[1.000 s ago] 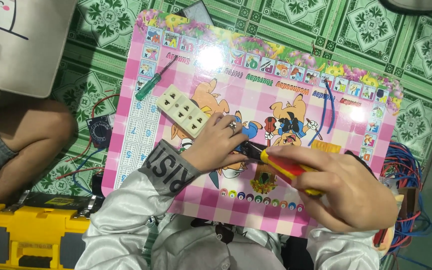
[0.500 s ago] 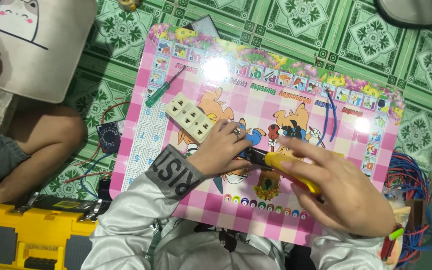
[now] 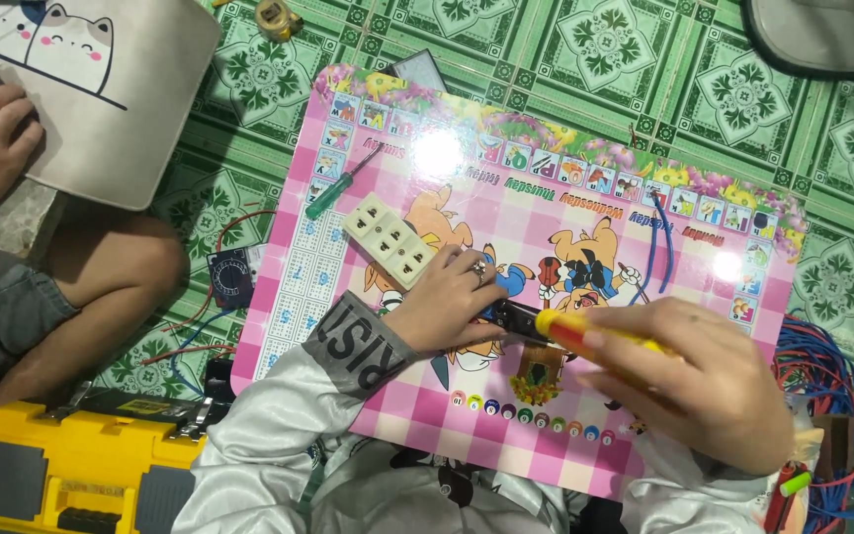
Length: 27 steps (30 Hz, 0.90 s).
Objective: Assembling and repairing a power strip using a screwdriver and manual manipulation of internal components.
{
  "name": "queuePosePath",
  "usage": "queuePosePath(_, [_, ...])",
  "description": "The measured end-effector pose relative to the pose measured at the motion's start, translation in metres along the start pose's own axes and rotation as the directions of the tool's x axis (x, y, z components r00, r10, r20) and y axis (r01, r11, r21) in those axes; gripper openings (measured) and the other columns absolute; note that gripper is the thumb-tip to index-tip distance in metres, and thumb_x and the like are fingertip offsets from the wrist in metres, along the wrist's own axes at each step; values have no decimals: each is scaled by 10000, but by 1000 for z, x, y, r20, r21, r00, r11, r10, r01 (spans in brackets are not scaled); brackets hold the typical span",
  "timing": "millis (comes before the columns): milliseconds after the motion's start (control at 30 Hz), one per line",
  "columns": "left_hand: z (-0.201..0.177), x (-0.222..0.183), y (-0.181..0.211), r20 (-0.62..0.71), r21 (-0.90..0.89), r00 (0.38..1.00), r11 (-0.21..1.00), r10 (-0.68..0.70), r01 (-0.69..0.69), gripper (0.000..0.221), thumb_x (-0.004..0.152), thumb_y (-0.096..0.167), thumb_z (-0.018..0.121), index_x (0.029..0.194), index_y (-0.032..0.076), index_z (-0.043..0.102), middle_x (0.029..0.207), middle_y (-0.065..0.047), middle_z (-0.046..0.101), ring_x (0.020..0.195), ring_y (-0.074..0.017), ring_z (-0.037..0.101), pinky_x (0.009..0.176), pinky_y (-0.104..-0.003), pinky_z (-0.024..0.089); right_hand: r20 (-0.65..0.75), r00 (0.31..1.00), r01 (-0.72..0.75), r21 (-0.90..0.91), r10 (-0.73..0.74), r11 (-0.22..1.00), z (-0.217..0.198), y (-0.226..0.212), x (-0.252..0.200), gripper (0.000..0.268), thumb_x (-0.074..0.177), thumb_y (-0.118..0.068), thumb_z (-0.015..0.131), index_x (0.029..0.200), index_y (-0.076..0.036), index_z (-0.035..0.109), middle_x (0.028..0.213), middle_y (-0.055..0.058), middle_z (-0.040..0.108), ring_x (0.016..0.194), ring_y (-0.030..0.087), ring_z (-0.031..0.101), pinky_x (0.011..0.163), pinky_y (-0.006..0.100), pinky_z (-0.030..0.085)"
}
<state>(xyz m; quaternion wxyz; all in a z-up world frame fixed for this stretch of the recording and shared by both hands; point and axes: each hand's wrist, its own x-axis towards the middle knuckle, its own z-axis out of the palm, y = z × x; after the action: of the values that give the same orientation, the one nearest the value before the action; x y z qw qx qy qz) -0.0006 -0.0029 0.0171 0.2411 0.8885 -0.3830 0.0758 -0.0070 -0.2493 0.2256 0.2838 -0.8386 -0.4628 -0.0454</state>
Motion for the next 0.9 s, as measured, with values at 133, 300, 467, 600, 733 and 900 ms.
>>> queuePosePath(133, [0,0,0,-3,1,1000,1000,12,-12,545,803,592,797,1107,146,720,1064,-61,684,1055,-298,577,946,-502,424,-102,994,-77,-347,44,935,12,4,-7,456,903,-506,697,1062,-78,715,796,117,614,650,285,581,590,421,484])
queuePosePath(300, [1,1,0,-30,12,999,1000,12,-12,530,776,579,820,1088,163,711,1019,-40,662,1036,-296,573,912,-491,431,278,960,-117,247,45,962,-8,12,-2,403,1027,-247,378,1372,-39,399,1528,360,438,1411,510,508,1072,561,474])
queuePosePath(467, [1,0,-1,-18,0,1000,1000,9,-9,542,784,589,812,1096,157,711,1046,-50,668,1050,-301,569,929,-501,425,9,1000,28,-50,-28,998,6,8,2,343,939,-340,668,1149,-91,563,1041,138,668,887,296,672,743,408,540])
queuePosePath(600, [-2,1,1,2,-13,1000,1000,-2,2,517,805,578,797,1080,150,706,1056,-56,689,1050,-305,573,922,-497,418,63,979,-181,-180,195,967,9,9,-10,756,973,-625,202,1276,-23,544,1251,223,635,1106,404,656,694,482,516])
queuePosePath(733, [-4,3,1,-27,-19,999,1000,18,-19,493,820,570,788,1056,142,720,995,-53,670,1011,-300,576,871,-484,422,304,924,-278,120,232,953,-1,13,-9,402,972,-302,452,1241,-21,551,1523,264,501,1331,407,586,993,473,491])
queuePosePath(900, [-6,4,2,-4,-32,1000,999,-2,2,501,809,565,808,1074,149,723,1003,-51,677,1078,-307,588,909,-492,421,-117,992,-85,-368,44,926,12,10,0,585,909,-615,543,986,-60,710,701,78,507,580,283,504,558,407,422])
